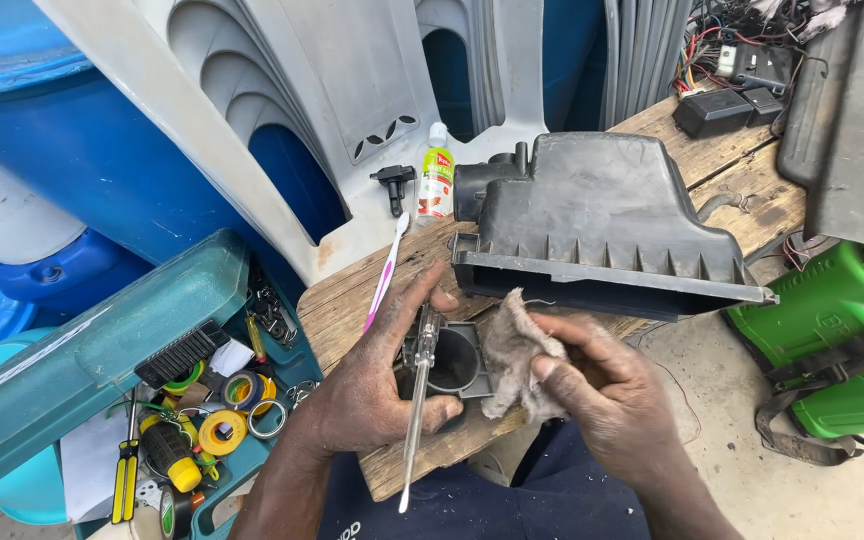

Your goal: The person wipes the interior of a black plastic air filter housing with a cloth, then cleans a cylindrical metal filter component. The person places the cleaned filter into the housing.

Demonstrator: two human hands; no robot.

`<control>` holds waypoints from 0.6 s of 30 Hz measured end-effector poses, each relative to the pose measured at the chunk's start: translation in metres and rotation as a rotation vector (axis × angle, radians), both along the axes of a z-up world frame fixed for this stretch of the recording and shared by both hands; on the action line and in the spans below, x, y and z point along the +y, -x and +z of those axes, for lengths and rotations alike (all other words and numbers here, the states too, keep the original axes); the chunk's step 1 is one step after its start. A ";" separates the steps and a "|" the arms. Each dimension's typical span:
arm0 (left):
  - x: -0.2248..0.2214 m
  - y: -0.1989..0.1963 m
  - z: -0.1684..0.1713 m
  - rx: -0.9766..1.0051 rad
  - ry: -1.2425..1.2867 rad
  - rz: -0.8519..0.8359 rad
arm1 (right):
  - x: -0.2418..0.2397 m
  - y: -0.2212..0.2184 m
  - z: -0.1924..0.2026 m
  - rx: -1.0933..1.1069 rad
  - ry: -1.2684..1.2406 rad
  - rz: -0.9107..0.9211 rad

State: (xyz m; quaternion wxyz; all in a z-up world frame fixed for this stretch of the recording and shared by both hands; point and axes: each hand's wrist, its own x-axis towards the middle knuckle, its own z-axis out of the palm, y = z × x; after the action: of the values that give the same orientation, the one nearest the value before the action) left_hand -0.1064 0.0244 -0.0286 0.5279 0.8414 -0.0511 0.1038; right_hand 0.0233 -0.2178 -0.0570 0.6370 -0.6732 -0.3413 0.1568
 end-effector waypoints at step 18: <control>0.016 0.004 0.007 0.182 0.236 0.387 | 0.044 0.051 -0.021 -0.071 0.155 0.069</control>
State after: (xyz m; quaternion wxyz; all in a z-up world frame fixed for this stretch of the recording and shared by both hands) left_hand -0.1101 0.0405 -0.0213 0.5951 0.7740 0.1714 0.1319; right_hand -0.0277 -0.1734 -0.0782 0.5646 -0.7134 -0.3735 0.1808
